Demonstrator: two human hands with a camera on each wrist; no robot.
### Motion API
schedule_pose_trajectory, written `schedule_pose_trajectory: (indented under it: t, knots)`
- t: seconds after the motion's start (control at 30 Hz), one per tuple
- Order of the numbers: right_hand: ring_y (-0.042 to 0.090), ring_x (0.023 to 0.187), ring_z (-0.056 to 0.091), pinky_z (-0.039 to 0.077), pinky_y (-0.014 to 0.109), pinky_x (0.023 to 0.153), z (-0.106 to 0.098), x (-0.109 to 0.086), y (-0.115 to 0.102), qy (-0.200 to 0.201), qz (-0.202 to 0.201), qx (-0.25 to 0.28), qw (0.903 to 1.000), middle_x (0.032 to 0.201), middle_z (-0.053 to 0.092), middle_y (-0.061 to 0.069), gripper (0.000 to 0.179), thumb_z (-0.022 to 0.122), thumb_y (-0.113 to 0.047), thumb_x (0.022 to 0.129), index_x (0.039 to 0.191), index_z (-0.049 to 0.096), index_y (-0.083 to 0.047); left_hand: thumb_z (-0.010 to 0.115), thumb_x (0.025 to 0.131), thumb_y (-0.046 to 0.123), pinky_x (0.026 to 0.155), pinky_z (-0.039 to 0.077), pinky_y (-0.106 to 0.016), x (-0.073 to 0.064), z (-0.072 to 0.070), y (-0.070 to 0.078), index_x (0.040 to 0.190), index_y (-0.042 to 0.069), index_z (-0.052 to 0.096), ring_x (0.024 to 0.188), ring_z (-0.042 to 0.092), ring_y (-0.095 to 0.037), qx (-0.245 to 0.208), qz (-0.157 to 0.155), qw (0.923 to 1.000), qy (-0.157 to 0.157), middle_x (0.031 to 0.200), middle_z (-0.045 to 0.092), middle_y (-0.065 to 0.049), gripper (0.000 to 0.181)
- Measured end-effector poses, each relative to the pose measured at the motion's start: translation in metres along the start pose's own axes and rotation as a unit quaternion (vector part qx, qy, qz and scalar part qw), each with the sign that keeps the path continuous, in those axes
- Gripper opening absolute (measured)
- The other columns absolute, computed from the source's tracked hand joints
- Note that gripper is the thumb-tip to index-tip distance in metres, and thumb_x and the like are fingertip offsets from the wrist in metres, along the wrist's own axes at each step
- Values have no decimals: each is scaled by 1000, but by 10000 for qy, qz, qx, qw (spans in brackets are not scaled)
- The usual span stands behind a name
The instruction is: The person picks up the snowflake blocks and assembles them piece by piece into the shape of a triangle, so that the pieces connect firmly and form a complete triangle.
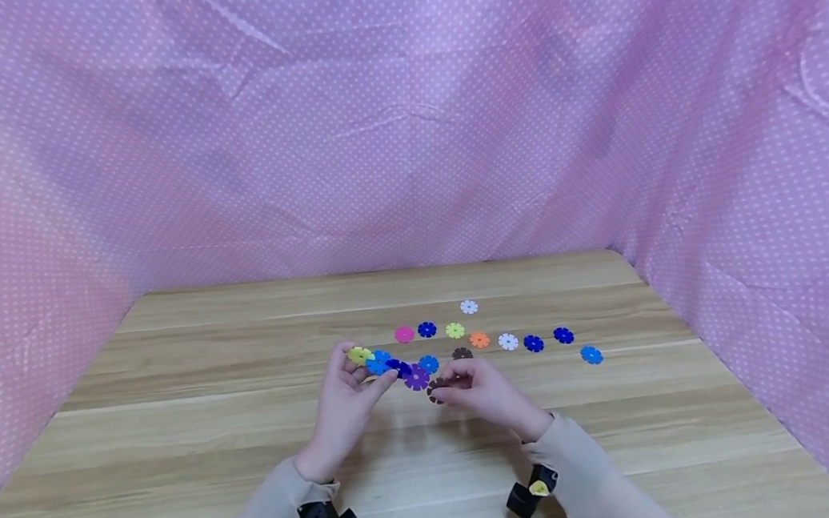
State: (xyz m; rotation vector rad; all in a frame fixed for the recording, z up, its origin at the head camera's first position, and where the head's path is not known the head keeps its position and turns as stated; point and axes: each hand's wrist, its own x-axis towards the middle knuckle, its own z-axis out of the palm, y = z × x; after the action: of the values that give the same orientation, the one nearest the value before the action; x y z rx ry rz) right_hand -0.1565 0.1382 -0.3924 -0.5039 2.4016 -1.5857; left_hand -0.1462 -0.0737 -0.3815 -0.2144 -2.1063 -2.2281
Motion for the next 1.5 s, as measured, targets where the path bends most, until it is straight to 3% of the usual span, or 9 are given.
schedule_pose_trajectory:
  t: [0.13, 0.4, 0.63, 0.97, 1.2, 1.33, 1.5]
  knots:
    - [30, 77, 66, 58, 35, 70, 0, -7, -2, 159, -35, 273, 9995, 86, 67, 13, 13, 65, -10, 89, 93, 65, 2, 67, 82, -6, 77, 57, -24, 2, 2, -2, 112, 2, 42, 85, 65, -10, -46, 12, 10000, -35, 93, 62, -5, 40]
    - [15, 77, 62, 54, 29, 70, -1, -11, -3, 544, -258, 103, 9981, 88, 66, 19, 11, 63, -14, 90, 91, 66, -3, 68, 82, -6, 77, 57, -25, 6, 5, -4, 110, 4, 43, 84, 65, -11, -7, 94, 10000, 14, 92, 62, -3, 39]
    - [13, 76, 60, 49, 21, 64, -1, -13, -6, 669, -350, 148, 9970, 88, 65, 23, 13, 64, -15, 90, 92, 65, -1, 67, 83, -6, 79, 57, -25, 7, 7, -4, 114, 0, 41, 86, 66, -12, -21, -70, 9999, -90, 98, 63, -9, 41]
    - [9, 72, 58, 50, 22, 64, -1, -14, -6, 965, -802, -321, 9916, 83, 65, 19, 9, 65, -12, 89, 88, 67, -4, 66, 82, -8, 79, 57, -26, 5, 9, -7, 111, 4, 42, 85, 65, -11, -42, -58, 9999, -124, 94, 62, -4, 40]
    - [8, 73, 58, 51, 22, 65, -3, -15, -2, 1079, -984, -431, 9883, 82, 66, 9, 7, 65, -11, 88, 87, 68, -4, 52, 91, -8, 83, 57, -31, 0, 7, -8, 114, 0, 38, 89, 67, -10, -312, 87, 9983, -478, 99, 62, -13, 28]
    - [8, 74, 61, 55, 25, 66, -4, -16, 0, 1176, -922, -312, 9883, 87, 67, 10, 9, 66, -9, 88, 94, 67, -3, 51, 92, -7, 85, 56, -31, -1, 7, -8, 115, 0, 38, 90, 67, -11, -406, 98, 9977, -540, 101, 62, -17, 27]
    - [16, 75, 67, 59, 32, 69, -6, -15, 1, 1421, -786, -4, 9867, 94, 68, 15, 20, 67, -3, 85, 104, 66, 1, 53, 91, -8, 83, 57, -31, 0, 8, -9, 115, -1, 38, 89, 67, -11, -595, 107, 9969, -509, 97, 62, -10, 29]
